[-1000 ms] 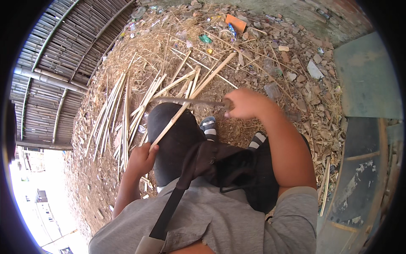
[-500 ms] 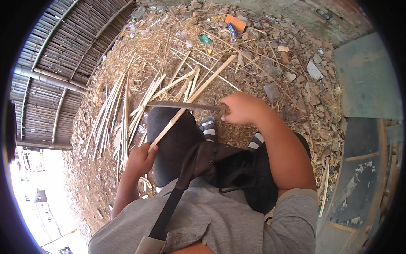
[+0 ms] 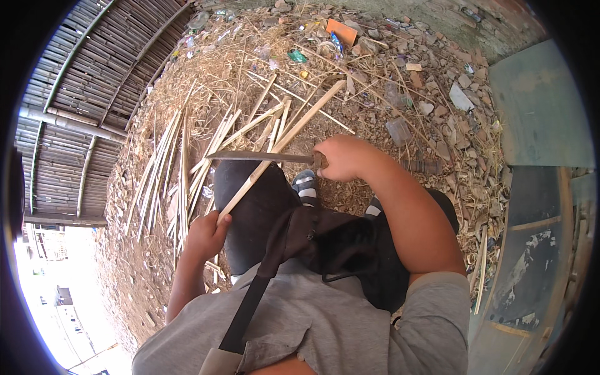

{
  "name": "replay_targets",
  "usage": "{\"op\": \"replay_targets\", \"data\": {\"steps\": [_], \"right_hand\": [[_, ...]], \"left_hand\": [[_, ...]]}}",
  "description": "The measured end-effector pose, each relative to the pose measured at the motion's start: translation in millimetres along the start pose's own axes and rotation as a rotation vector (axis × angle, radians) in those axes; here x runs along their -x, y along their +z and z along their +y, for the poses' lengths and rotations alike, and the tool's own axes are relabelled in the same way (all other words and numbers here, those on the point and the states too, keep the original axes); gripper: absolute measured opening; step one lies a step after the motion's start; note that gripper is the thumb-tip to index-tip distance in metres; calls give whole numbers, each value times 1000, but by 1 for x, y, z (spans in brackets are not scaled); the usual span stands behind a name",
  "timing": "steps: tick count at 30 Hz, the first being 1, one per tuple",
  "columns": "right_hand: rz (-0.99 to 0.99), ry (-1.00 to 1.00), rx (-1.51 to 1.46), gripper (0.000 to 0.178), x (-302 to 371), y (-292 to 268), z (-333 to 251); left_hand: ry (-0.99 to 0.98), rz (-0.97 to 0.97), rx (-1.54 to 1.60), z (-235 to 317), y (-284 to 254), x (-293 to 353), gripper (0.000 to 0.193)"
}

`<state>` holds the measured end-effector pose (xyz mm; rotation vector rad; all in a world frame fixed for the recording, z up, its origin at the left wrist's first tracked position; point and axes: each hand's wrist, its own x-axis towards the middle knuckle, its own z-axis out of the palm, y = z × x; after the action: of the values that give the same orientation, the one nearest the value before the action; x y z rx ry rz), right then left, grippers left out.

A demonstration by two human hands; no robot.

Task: The person shaves a thin bamboo strip using a blade, holding the strip against their knee for support while drawing the blade along its length.

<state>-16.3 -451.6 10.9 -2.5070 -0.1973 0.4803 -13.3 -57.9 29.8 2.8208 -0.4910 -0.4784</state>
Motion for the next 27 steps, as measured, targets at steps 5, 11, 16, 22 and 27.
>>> {"op": "replay_targets", "data": {"steps": [5,11,16,22,27], "right_hand": [[-39,116,-479,35,-8,-9,56],[246,186,-203,47,0,-5,60],[-44,78,27,45,8,-12,-2],[116,281,-530,37,7,-29,70],[168,269,-296,51,8,-24,63]], "left_hand": [[22,45,50,-6,10,-1,51],[39,39,37,-1,2,-2,53],[33,60,19,-1,2,1,53],[65,80,34,-5,8,-3,51],[18,34,39,-2,3,-2,53]]}}
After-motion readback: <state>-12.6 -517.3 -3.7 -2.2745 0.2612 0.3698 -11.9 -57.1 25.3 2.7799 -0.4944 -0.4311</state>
